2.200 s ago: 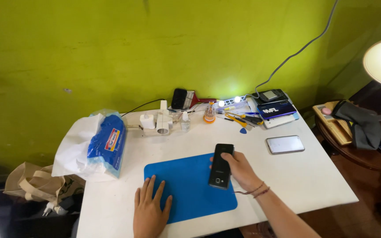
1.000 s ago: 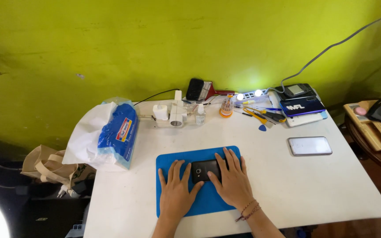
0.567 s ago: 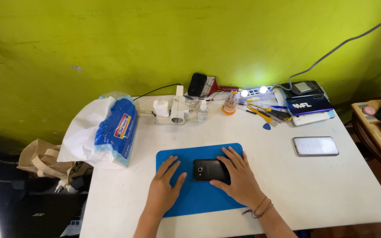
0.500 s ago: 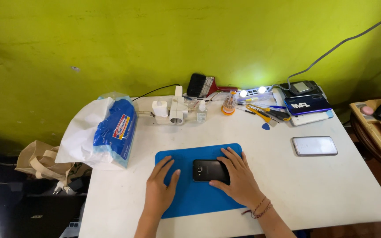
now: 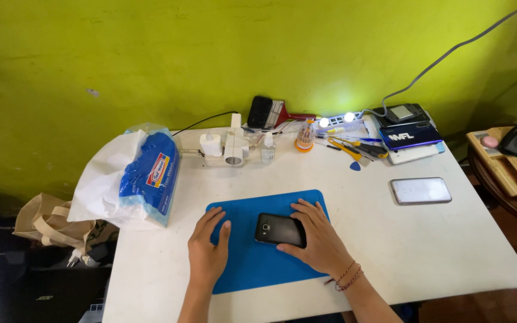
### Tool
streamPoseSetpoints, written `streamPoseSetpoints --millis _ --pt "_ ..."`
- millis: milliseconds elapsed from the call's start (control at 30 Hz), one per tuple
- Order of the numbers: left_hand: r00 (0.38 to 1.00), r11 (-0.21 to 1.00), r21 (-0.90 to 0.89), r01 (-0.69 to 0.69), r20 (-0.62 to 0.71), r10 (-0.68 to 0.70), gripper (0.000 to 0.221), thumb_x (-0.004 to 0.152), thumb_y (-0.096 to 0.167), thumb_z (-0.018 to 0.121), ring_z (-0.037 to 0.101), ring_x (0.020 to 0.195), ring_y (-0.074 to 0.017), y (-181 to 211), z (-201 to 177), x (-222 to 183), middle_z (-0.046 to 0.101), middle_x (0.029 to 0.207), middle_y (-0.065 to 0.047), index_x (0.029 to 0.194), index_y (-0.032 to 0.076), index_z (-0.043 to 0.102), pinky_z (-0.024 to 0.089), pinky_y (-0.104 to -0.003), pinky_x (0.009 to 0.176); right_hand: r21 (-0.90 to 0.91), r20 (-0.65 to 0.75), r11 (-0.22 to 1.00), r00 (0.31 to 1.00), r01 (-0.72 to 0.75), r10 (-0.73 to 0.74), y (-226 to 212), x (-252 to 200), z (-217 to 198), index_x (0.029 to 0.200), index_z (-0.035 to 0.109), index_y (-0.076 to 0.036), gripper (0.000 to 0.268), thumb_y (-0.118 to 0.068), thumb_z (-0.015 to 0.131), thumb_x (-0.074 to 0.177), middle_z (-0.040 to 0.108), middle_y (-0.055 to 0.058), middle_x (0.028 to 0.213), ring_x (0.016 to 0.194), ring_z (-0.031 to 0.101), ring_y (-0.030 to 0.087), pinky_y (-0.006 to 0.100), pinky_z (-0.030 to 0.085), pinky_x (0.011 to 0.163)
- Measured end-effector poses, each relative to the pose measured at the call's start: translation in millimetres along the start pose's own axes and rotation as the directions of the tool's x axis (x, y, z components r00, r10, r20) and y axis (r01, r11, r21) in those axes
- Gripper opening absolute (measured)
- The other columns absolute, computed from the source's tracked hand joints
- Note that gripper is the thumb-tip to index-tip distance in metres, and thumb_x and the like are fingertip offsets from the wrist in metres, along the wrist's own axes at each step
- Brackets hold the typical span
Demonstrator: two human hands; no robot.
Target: Disassembling a smartphone by removing the back cover, battery, and internal screws using a screwdriver
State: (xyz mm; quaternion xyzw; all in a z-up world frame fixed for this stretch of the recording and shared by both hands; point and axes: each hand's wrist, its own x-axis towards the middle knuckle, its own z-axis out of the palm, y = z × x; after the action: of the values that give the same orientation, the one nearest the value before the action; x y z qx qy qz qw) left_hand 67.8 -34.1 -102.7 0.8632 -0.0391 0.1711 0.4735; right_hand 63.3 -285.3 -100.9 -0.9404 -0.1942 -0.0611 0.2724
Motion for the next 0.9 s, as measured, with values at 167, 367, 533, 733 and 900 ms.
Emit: streamPoseSetpoints --millis 167,367,533,733,900 --pt "0.964 0.967 0.144 -0.212 0.191 0.183 0.053 0.078 0.04 0.07 0.042 0.131 -0.0278 6 3 -2 0.056 0.131 -0.006 0.12 0.009 0.063 0.029 -0.052 0.107 -0.033 -0.022 0.999 0.999 0.032 -0.032 -1 0 0 0.118 0.057 -0.004 0.069 -0.058 0.069 0.076 0.05 0.008 0.135 0.135 0.036 0.027 0.052 0.017 0.114" --pt "0.884 0.858 0.367 -0.36 0.427 0.189 0.082 0.066 0.063 0.076 0.025 0.139 -0.0273 14 7 -4 0.04 0.144 -0.006 0.131 0.019 0.054 0.007 -0.066 0.107 -0.076 0.022 0.993 0.995 0.096 -0.094 -8 1 -4 0.123 0.055 -0.009 0.071 -0.063 0.062 0.077 0.052 0.006 0.134 0.134 0.035 0.025 0.058 0.012 0.112" --pt "0.899 0.879 0.35 -0.323 0.403 0.17 0.068 0.066 0.058 0.078 0.028 0.137 -0.027 21 6 -4 0.044 0.141 -0.006 0.119 0.019 0.062 0.008 -0.065 0.108 -0.101 0.013 0.989 0.994 0.108 -0.108 -11 -2 -4 0.122 0.056 -0.01 0.071 -0.064 0.063 0.076 0.052 0.007 0.135 0.134 0.037 0.026 0.058 0.013 0.113" --pt "0.875 0.918 0.361 -0.163 0.483 -0.035 0.066 0.065 0.056 0.08 0.027 0.14 -0.0232 38 -3 -1 0.044 0.142 -0.002 0.118 0.021 0.06 0.002 -0.065 0.113 0.033 -0.043 0.995 0.994 -0.095 0.097 -13 1 -7 0.123 0.057 -0.01 0.056 -0.049 0.065 0.083 0.056 0.008 0.13 0.132 0.043 0.028 0.055 0.019 0.114" --pt "0.881 0.923 0.345 -0.17 0.474 -0.015 0.065 0.065 0.055 0.08 0.028 0.14 -0.0229 36 -3 -2 0.045 0.141 -0.001 0.117 0.02 0.06 0.003 -0.065 0.113 -0.06 -0.123 0.988 0.983 -0.143 0.135 -5 0 4 0.12 0.06 -0.011 0.047 -0.047 0.058 0.09 0.056 0.006 0.129 0.131 0.044 0.025 0.052 0.021 0.114"
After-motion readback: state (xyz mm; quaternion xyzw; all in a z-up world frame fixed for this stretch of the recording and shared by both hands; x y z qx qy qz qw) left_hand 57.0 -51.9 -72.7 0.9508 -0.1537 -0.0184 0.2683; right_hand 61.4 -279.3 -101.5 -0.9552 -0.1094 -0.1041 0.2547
